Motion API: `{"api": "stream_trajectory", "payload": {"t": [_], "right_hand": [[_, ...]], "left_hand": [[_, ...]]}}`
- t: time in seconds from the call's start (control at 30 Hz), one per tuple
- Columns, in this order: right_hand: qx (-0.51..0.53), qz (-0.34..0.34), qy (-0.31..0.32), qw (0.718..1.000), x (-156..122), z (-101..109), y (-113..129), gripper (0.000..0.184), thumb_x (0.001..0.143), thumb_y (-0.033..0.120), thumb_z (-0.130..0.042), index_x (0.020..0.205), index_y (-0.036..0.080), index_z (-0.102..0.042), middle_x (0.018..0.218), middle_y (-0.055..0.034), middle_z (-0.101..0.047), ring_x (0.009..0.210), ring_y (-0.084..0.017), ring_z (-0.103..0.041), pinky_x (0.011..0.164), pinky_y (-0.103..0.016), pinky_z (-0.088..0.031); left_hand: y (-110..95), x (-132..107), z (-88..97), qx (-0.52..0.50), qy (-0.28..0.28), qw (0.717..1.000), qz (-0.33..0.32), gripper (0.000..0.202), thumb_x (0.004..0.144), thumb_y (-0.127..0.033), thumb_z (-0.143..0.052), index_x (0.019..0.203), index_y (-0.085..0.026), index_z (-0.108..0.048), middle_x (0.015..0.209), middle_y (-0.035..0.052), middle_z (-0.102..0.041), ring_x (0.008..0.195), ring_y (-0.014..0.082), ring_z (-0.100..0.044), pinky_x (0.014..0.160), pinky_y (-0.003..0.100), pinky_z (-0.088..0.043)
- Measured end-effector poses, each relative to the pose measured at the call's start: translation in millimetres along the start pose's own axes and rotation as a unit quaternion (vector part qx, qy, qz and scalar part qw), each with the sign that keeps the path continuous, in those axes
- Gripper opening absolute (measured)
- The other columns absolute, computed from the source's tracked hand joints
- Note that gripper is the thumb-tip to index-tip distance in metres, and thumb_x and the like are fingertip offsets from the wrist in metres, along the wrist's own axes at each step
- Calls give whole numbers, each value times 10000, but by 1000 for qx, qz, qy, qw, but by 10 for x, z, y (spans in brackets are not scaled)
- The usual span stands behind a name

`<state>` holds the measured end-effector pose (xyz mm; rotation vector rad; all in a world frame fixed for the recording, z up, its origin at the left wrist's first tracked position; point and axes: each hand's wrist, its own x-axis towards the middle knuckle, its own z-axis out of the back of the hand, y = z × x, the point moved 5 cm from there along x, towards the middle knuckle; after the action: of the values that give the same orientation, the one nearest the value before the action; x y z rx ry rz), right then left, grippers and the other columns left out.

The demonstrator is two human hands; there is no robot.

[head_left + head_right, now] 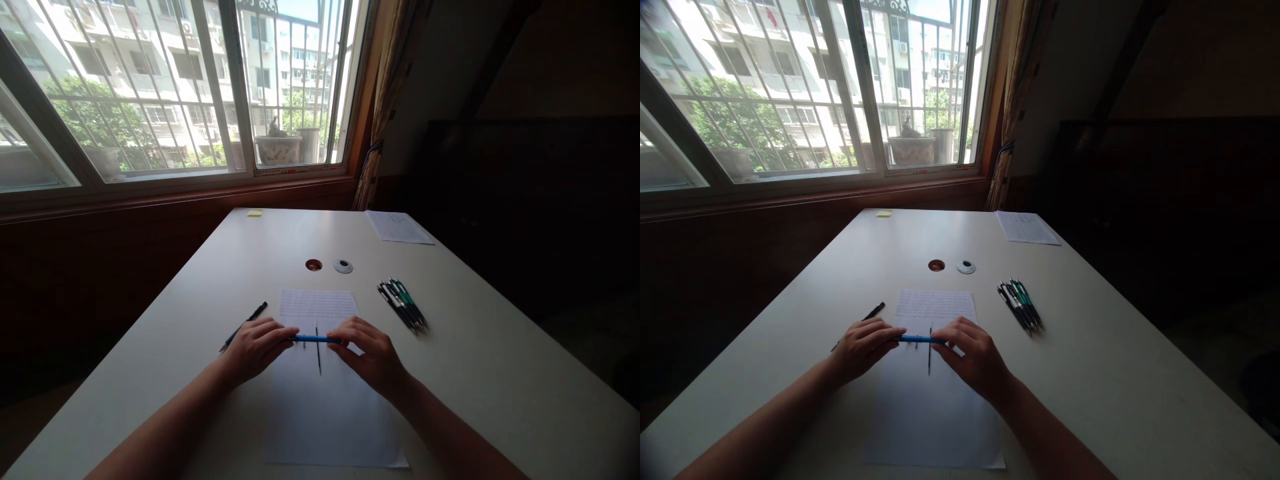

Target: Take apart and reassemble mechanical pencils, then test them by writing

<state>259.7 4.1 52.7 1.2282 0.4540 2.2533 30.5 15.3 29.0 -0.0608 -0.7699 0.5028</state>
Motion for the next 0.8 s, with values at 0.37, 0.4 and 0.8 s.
{"api": "stream_trajectory", "payload": {"t": [0.37, 0.4, 0.8], "right_hand": [[-18, -101, -90, 991, -43, 287, -154, 138, 879, 202, -688, 1015, 225, -684, 908, -36, -723, 816, -189, -696, 735, -330, -597], [-29, -112, -103, 988, -58, 333, -183, 136, 881, 216, -686, 1016, 226, -684, 917, -37, -725, 816, -192, -699, 735, -333, -598], [-283, -11, -102, 953, -59, 868, -62, 146, 893, 215, -668, 1039, 226, -665, 911, -26, -723, 814, -178, -693, 750, -316, -581]], "left_hand": [[112, 27, 101, -26, -60, 996, 66, 280, 947, -129, -549, 1213, -196, -608, 902, 76, -705, 774, 158, -629, 704, 282, -521], [135, 18, 102, -27, -64, 995, 79, 270, 950, -132, -544, 1203, -194, -613, 906, 79, -704, 783, 159, -633, 714, 284, -524], [314, -69, -118, 50, 21, 990, 129, 319, 970, -181, -470, 1275, -212, -560, 1163, 93, -669, 1023, 215, -649, 873, 380, -557]]}}
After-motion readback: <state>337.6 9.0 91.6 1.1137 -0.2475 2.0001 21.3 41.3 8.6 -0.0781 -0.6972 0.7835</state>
